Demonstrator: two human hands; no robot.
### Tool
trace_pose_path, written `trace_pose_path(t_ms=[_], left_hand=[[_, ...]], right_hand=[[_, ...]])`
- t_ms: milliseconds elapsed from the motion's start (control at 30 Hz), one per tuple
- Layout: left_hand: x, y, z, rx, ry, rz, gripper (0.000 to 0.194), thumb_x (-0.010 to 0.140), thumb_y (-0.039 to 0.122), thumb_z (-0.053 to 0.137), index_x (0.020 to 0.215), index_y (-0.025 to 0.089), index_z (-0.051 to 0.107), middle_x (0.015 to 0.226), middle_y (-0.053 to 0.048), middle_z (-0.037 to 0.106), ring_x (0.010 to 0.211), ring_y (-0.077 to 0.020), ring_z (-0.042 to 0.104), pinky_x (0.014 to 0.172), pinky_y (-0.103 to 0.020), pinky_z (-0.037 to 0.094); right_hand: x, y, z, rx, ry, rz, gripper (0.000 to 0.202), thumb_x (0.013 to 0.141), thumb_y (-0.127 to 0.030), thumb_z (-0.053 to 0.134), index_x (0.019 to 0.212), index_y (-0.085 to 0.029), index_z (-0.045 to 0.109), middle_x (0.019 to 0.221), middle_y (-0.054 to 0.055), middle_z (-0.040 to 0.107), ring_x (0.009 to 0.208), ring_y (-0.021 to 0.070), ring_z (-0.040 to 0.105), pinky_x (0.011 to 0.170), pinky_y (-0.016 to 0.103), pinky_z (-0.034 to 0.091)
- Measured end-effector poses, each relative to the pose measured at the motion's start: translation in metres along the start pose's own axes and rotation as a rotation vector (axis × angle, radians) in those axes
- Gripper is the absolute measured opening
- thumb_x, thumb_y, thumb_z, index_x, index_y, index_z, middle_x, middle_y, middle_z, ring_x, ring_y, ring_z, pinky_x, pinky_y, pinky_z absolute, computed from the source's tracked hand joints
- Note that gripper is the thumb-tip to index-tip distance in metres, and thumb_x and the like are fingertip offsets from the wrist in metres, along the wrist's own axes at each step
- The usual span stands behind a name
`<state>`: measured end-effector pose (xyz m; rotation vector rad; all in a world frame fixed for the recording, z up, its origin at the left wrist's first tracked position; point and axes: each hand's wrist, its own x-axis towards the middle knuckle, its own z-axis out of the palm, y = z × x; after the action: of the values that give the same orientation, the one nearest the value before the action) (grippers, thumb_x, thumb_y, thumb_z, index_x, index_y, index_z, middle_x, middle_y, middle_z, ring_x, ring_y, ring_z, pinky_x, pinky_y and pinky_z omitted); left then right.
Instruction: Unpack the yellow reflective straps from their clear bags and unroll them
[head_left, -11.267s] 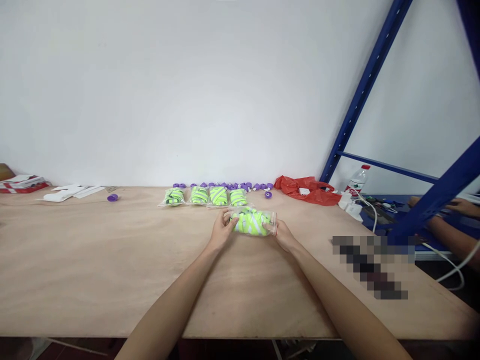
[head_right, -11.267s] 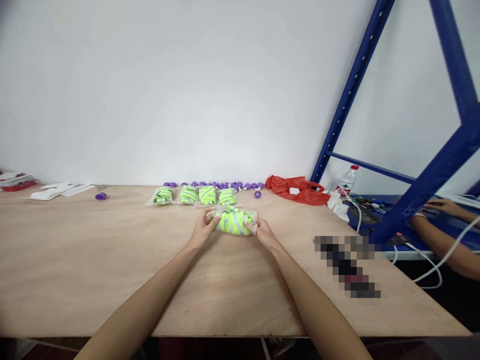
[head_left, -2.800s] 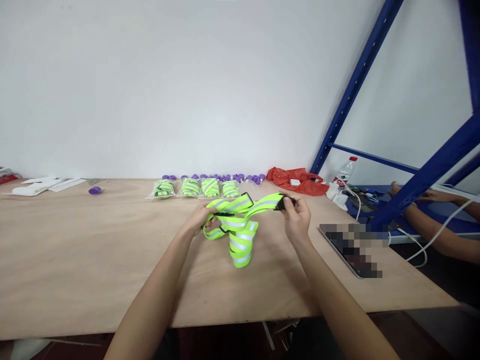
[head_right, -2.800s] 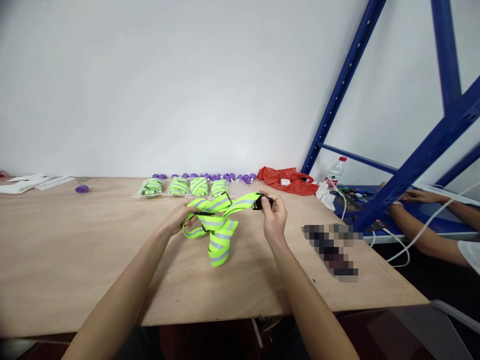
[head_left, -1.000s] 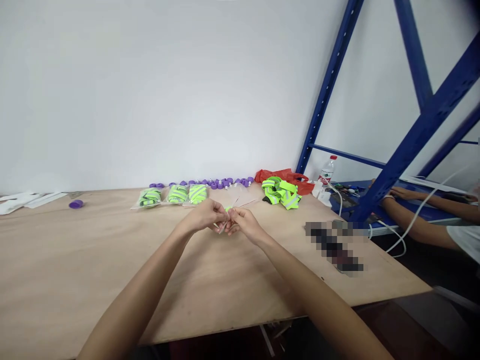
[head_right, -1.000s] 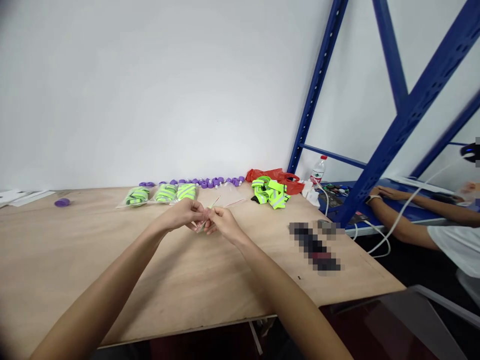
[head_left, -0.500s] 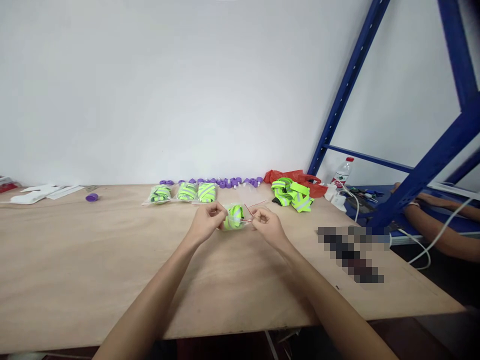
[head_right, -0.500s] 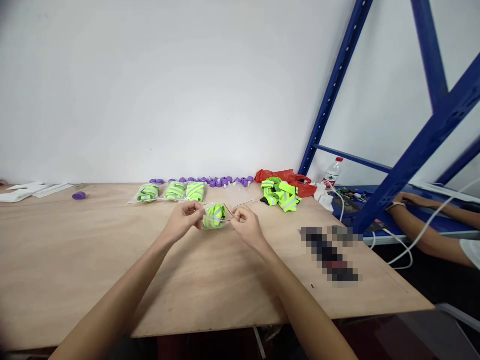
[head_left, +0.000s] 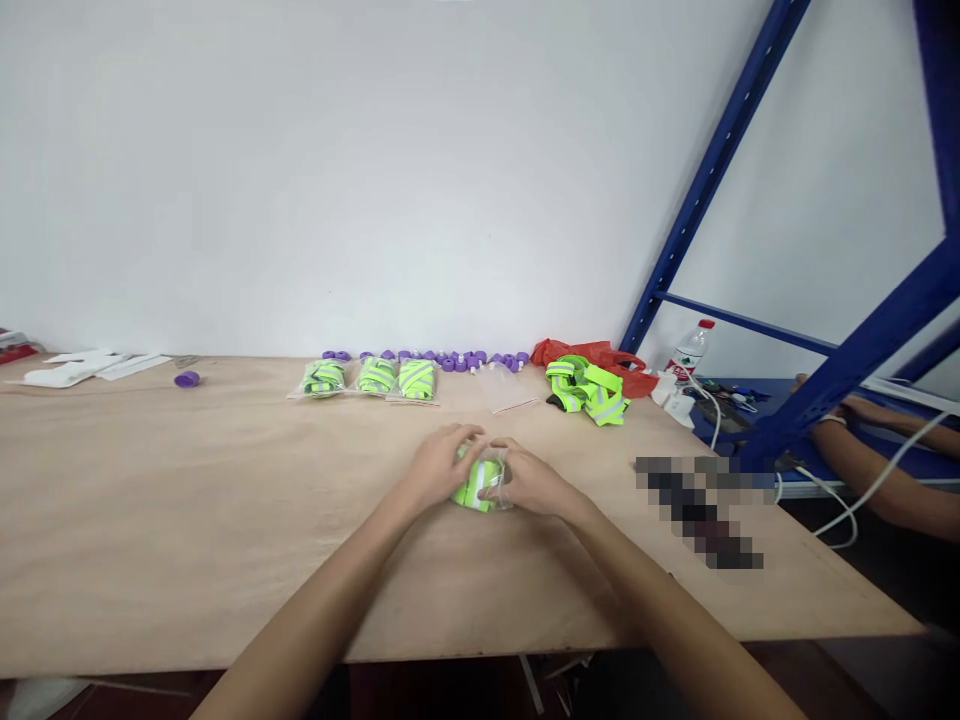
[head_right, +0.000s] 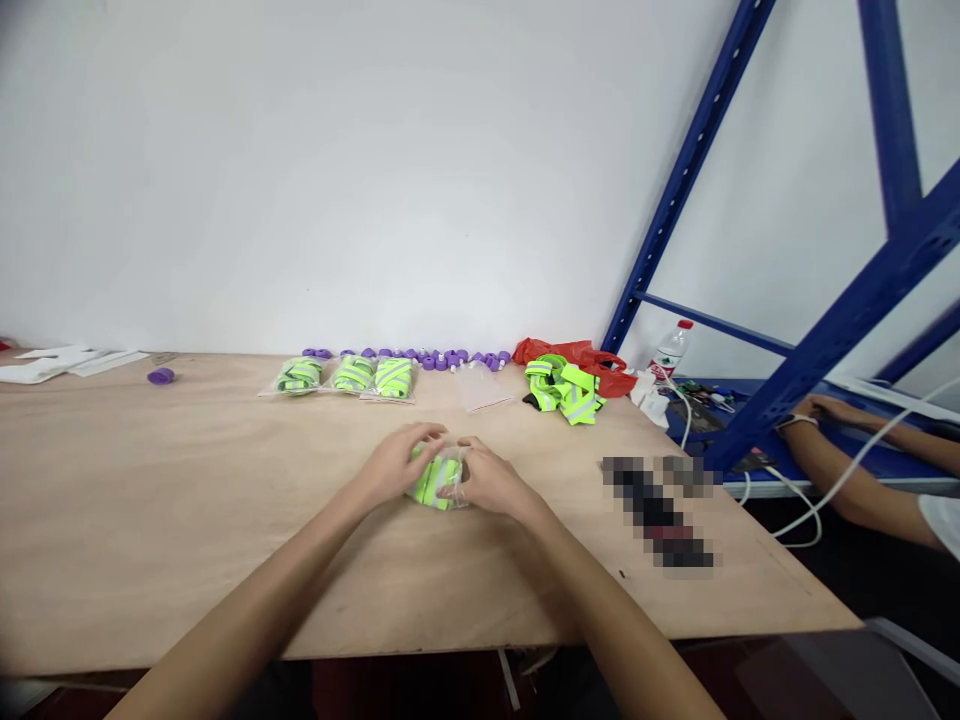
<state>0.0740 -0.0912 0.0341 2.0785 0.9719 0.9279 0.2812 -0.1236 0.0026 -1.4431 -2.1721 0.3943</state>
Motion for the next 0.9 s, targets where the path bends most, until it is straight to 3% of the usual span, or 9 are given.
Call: trace_pose_path(t_ms=[100, 233, 300, 467, 533, 600, 700, 800, 900], left_hand=[[-0.001, -0.021, -0.025, 0.017, 0.044, -0.185, 0.025, 0.084, 0.038, 0.065, 0.097, 0.017, 0.068, 0.099, -0.015, 0.071, 0.096, -0.0303, 0.064, 0.079, -0.034, 0.047], [-0.011, -0.033, -0.045, -0.081, -0.139, -0.343, 0.037, 0.080, 0.052, 0.067, 0.071, 0.016, 0.067, 0.059, -0.004, 0.060, 0.054, -0.0194, 0.056, 0.050, -0.026, 0.041], [-0.019, -0.032, -0.046, -0.160, -0.207, -0.358, 0.044, 0.079, 0.058, 0.066, 0.071, 0.015, 0.068, 0.058, -0.002, 0.059, 0.051, -0.0155, 0.053, 0.048, -0.023, 0.039], [-0.021, -0.029, -0.055, -0.243, -0.113, -0.346, 0.055, 0.074, 0.068, 0.066, 0.080, 0.013, 0.068, 0.072, -0.005, 0.065, 0.061, -0.0161, 0.059, 0.056, -0.025, 0.047], [-0.006, -0.030, -0.066, -0.225, -0.026, -0.342, 0.056, 0.075, 0.068, 0.064, 0.088, 0.014, 0.066, 0.084, -0.007, 0.068, 0.070, -0.0193, 0.063, 0.060, -0.029, 0.053], [0.022, -0.030, -0.077, -0.187, 0.019, -0.344, 0.052, 0.075, 0.066, 0.065, 0.092, 0.016, 0.064, 0.092, -0.009, 0.069, 0.075, -0.0218, 0.066, 0.059, -0.031, 0.055], [0.078, -0.026, -0.088, -0.114, 0.020, -0.329, 0.042, 0.076, 0.055, 0.071, 0.093, 0.017, 0.064, 0.093, -0.011, 0.070, 0.076, -0.0244, 0.067, 0.059, -0.032, 0.053], [0.129, -0.017, -0.083, -0.036, 0.123, -0.277, 0.044, 0.079, 0.041, 0.072, 0.114, 0.017, 0.060, 0.114, -0.017, 0.067, 0.099, -0.0318, 0.066, 0.071, -0.036, 0.053], [0.142, -0.008, -0.059, -0.005, 0.170, -0.201, 0.051, 0.082, 0.034, 0.068, 0.128, 0.018, 0.054, 0.136, -0.020, 0.056, 0.125, -0.0359, 0.053, 0.087, -0.040, 0.049]], right_hand=[[-0.004, 0.004, 0.001, 0.268, 0.005, 0.058, 0.041, 0.068, -0.025, 0.081, 0.107, -0.024, 0.070, 0.116, 0.006, 0.067, 0.105, 0.0254, 0.065, 0.093, 0.036, 0.050], [-0.008, 0.010, 0.003, 0.552, 0.152, 0.153, 0.016, 0.075, -0.034, 0.073, 0.079, -0.021, 0.066, 0.085, 0.003, 0.070, 0.083, 0.0231, 0.066, 0.078, 0.036, 0.052], [-0.010, 0.011, 0.002, 0.590, 0.192, 0.172, 0.027, 0.081, -0.045, 0.066, 0.072, -0.021, 0.061, 0.079, 0.004, 0.069, 0.077, 0.0232, 0.067, 0.073, 0.036, 0.053], [-0.033, 0.006, -0.020, 0.689, 0.311, 0.181, 0.039, 0.078, -0.057, 0.071, 0.070, -0.020, 0.060, 0.129, 0.014, 0.066, 0.106, 0.0285, 0.068, 0.087, 0.039, 0.053], [-0.052, 0.008, -0.034, 0.745, 0.357, 0.230, 0.040, 0.076, -0.056, 0.076, 0.069, -0.020, 0.061, 0.127, 0.014, 0.068, 0.103, 0.0280, 0.069, 0.084, 0.038, 0.055], [-0.074, 0.015, -0.046, 0.821, 0.403, 0.316, 0.041, 0.073, -0.055, 0.080, 0.069, -0.020, 0.059, 0.101, 0.010, 0.075, 0.084, 0.0239, 0.070, 0.070, 0.034, 0.057], [-0.106, 0.026, -0.057, 0.937, 0.521, 0.412, 0.043, 0.069, -0.054, 0.084, 0.068, -0.021, 0.056, 0.069, 0.000, 0.068, 0.059, 0.0162, 0.062, 0.052, 0.027, 0.053], [-0.129, 0.031, -0.059, 0.997, 0.608, 0.442, 0.042, 0.068, -0.051, 0.087, 0.070, -0.021, 0.057, 0.062, -0.002, 0.064, 0.052, 0.0135, 0.057, 0.047, 0.024, 0.049], [-0.141, 0.028, -0.058, 1.010, 0.700, 0.449, 0.041, 0.069, -0.050, 0.087, 0.071, -0.021, 0.057, 0.065, -0.001, 0.067, 0.051, 0.0138, 0.059, 0.046, 0.024, 0.050]])
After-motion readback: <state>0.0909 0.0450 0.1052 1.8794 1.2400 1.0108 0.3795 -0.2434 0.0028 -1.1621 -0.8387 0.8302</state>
